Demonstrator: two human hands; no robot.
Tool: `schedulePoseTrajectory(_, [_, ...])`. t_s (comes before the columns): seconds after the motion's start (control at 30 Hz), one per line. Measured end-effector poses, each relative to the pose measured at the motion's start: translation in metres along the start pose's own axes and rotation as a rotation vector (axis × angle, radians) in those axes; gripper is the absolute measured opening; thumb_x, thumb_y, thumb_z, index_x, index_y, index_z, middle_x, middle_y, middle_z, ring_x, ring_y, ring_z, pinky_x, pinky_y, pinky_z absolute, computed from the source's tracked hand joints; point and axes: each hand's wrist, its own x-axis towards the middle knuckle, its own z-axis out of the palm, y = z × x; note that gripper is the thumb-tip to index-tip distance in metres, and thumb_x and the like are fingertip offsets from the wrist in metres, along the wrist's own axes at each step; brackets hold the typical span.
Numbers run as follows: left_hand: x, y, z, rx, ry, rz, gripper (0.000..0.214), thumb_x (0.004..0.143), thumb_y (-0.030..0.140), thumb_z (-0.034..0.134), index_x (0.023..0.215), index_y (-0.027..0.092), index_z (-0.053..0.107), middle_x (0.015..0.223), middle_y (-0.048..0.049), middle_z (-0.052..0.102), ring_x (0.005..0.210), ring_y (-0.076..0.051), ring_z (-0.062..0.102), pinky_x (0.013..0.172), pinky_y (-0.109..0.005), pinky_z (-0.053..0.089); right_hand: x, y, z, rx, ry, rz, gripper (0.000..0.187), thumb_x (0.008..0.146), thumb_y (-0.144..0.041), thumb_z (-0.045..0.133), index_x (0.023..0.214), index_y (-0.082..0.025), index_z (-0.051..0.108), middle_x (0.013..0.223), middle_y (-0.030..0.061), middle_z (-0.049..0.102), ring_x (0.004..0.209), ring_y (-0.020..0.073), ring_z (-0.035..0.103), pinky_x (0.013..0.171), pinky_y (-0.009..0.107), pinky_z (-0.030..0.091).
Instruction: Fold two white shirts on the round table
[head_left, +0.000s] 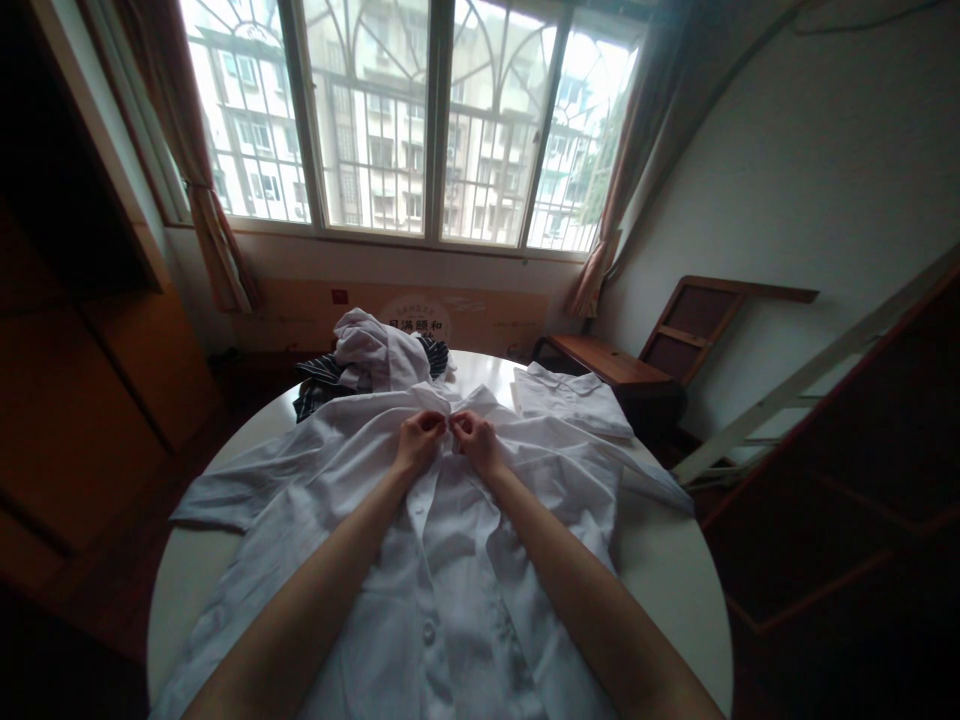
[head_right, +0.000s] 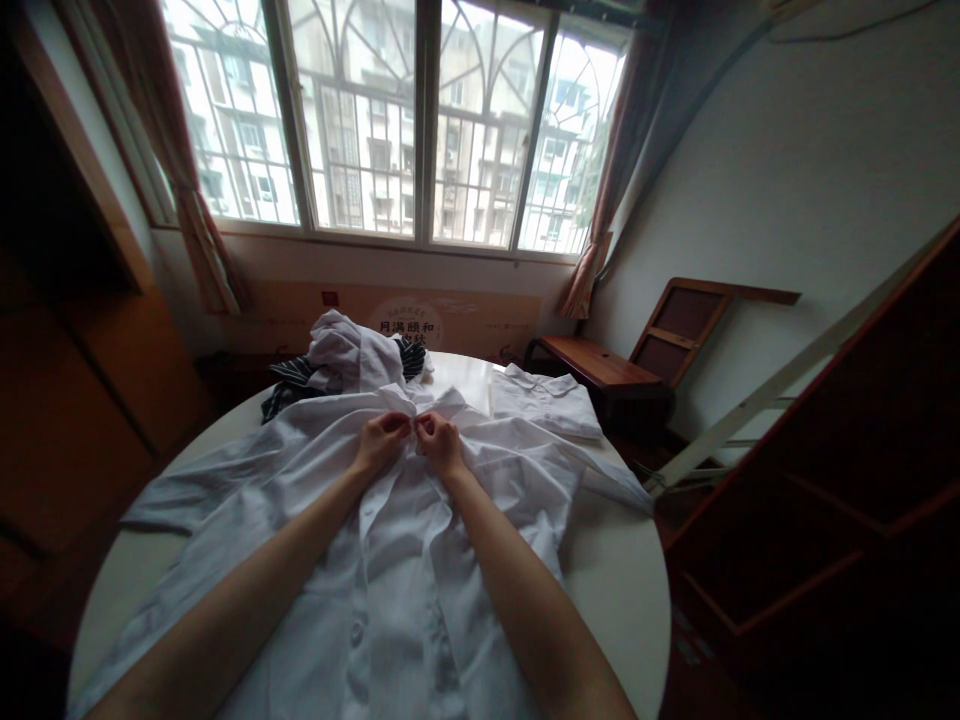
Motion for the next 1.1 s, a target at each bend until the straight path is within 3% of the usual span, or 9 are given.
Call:
schedulePoseTrajectory(0.4, [0.000,-0.002,0.001,-0.008,-0.026,0.059,0.019,0.068,0.033,0.061,0.071,0.014,0.065,0.069,-0.0035,0.067,0.064,-0.014,0.060,0.060,-0.023,0.044,0.000,0.003,-0.001,-0.078,0.003,-0.029,0.013,0.077,-0.027,0.055,0.082,-0.018,0.063,0.064,-0.0004,0.061,0.056,0.0126,0.054,0.057,0.021,0.038])
schedulePoseTrajectory(1.1, [-0.003,0.002,0.000,0.070,0.069,0.045,0.008,0.064,0.022,0.059,0.059,0.016,0.055,0.054,0.0026,0.055,0.052,-0.010,0.050,0.052,-0.021,0.037,-0.005,-0.005,0.000,-0.197,0.023,-0.068,0.017,0.080,-0.022,0.052,0.092,-0.018,0.063,0.078,0.0034,0.069,0.070,0.0160,0.063,0.063,0.022,0.043])
